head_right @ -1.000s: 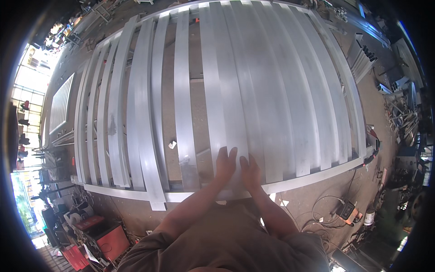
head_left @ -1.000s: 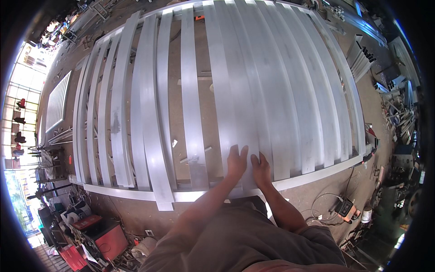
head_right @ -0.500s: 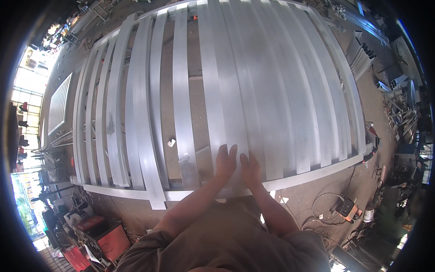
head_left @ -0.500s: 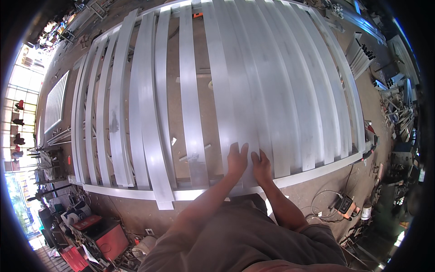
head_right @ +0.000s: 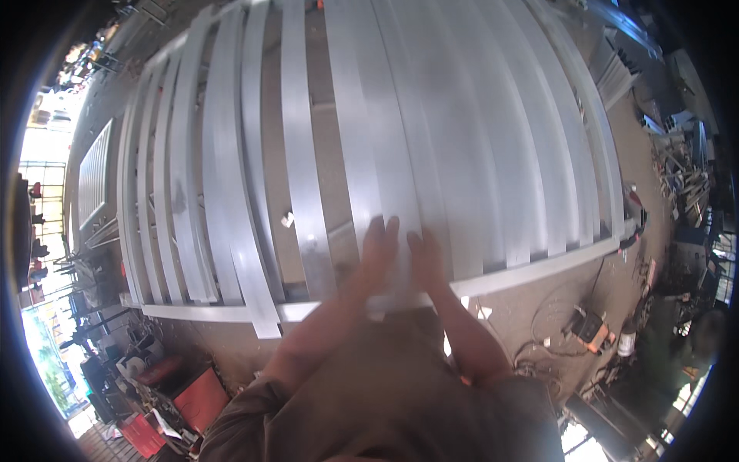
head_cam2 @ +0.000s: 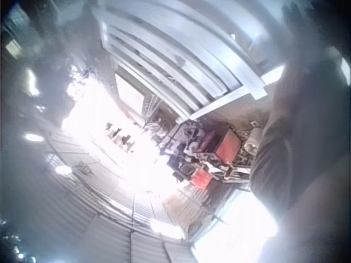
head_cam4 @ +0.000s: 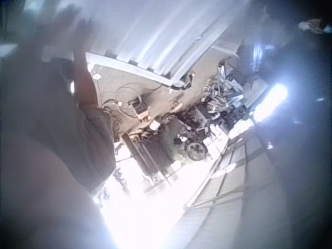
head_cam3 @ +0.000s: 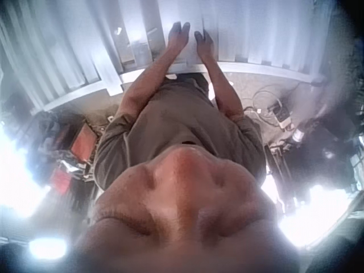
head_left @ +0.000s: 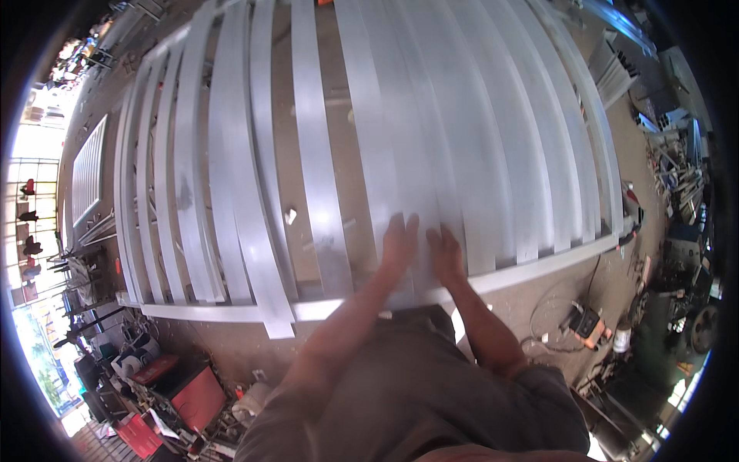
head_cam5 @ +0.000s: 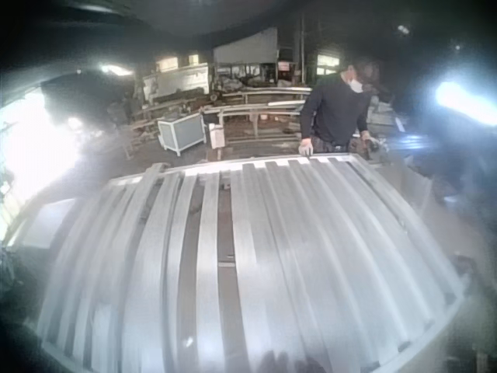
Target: The person assembles a large metal frame by inserting multiple long metal slats into a horizontal frame structure. The person picks up each slat and places it into the frame one at a time, adjusting the position to ensure alignment.
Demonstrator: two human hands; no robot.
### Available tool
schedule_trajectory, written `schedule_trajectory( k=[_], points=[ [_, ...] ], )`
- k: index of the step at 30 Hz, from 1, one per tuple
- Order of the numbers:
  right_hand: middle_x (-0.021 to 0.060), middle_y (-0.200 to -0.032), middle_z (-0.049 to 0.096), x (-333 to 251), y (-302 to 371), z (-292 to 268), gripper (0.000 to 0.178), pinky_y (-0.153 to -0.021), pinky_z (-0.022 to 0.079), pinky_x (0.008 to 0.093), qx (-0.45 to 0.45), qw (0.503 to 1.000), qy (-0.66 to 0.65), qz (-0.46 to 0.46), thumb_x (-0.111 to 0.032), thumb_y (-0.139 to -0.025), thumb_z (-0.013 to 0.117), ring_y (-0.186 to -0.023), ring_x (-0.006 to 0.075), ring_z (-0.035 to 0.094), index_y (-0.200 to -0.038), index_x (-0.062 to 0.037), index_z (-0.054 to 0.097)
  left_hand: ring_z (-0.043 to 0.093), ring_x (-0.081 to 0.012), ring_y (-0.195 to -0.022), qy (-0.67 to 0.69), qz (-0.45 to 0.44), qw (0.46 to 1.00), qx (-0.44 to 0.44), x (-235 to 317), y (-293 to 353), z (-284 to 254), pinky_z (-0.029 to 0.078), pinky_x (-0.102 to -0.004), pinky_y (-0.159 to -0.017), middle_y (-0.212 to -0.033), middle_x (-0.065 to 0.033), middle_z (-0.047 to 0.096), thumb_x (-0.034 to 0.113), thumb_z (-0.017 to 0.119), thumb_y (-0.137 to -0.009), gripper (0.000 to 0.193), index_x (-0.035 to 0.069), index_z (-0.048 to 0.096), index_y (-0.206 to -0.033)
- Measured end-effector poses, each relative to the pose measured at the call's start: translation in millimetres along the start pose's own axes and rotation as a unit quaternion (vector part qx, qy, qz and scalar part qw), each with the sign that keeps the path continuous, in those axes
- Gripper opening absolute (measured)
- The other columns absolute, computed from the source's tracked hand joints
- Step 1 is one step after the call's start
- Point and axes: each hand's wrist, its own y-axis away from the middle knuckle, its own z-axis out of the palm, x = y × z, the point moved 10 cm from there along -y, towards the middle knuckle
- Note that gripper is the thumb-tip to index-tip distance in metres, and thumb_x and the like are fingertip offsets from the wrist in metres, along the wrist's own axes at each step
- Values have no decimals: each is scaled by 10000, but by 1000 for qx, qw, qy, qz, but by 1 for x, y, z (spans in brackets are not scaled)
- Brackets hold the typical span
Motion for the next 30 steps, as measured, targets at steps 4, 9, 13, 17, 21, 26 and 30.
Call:
schedule_trajectory(
  k=[4,9,13,17,21,26,30],
  points=[
    [272,-1085,720,14,-15,-3,452,-895,534,492,-28,999,14,13,-425,-1022,617,-1047,445,691,-1272,-53,675,669,-226,-712,-48,48,996,-62,-5,-10,-2,543,-385,-719,-788,-125,694,464,647,-1008,606,0,588,-1394],
    [103,-1013,748,7,-11,-5,460,-845,531,324,-83,994,-59,40,-350,-1018,669,-915,170,668,-1375,-61,646,653,-192,-777,-5,4,996,-90,-8,-12,-5,509,-374,-733,-826,-116,693,409,653,-977,463,-54,656,-974],
    [94,-1119,717,-9,0,-9,521,-900,542,325,-88,991,-105,5,-259,-983,725,-998,165,680,-1469,-118,603,693,-233,-843,-3,15,998,-63,8,-4,-10,537,-381,-786,-876,-144,709,409,665,-969,497,-49,593,-1148],
    [89,-1173,628,-17,3,-10,537,-913,537,329,-93,993,-69,-29,-246,-966,745,-1021,177,645,-1478,-151,612,729,-375,-905,-123,59,989,-63,19,-5,-11,558,-459,-833,-931,-208,725,404,656,-978,585,-46,495,-1316],
    [94,-1085,628,-18,2,-9,489,-886,530,343,-86,995,-42,-22,-220,-947,727,-968,200,636,-1419,-120,646,711,-470,-925,-172,62,980,-79,17,-7,-8,553,-528,-831,-951,-247,727,390,642,-989,626,-55,470,-1395],
    [183,-977,739,-31,2,-14,446,-802,530,409,-44,996,-17,-75,-168,-907,670,-873,290,692,-1330,-27,662,710,-468,-965,-222,82,970,-62,22,0,-4,564,-540,-835,-1048,-273,706,381,633,-1003,621,-50,469,-1419],
    [209,-969,731,-34,0,-17,452,-799,526,433,-29,994,3,-101,-177,-898,665,-870,336,687,-1324,-24,661,718,-414,-951,-291,174,941,0,42,6,-10,603,-492,-757,-1195,-259,624,345,656,-999,506,-41,503,-1288]
  ],
)
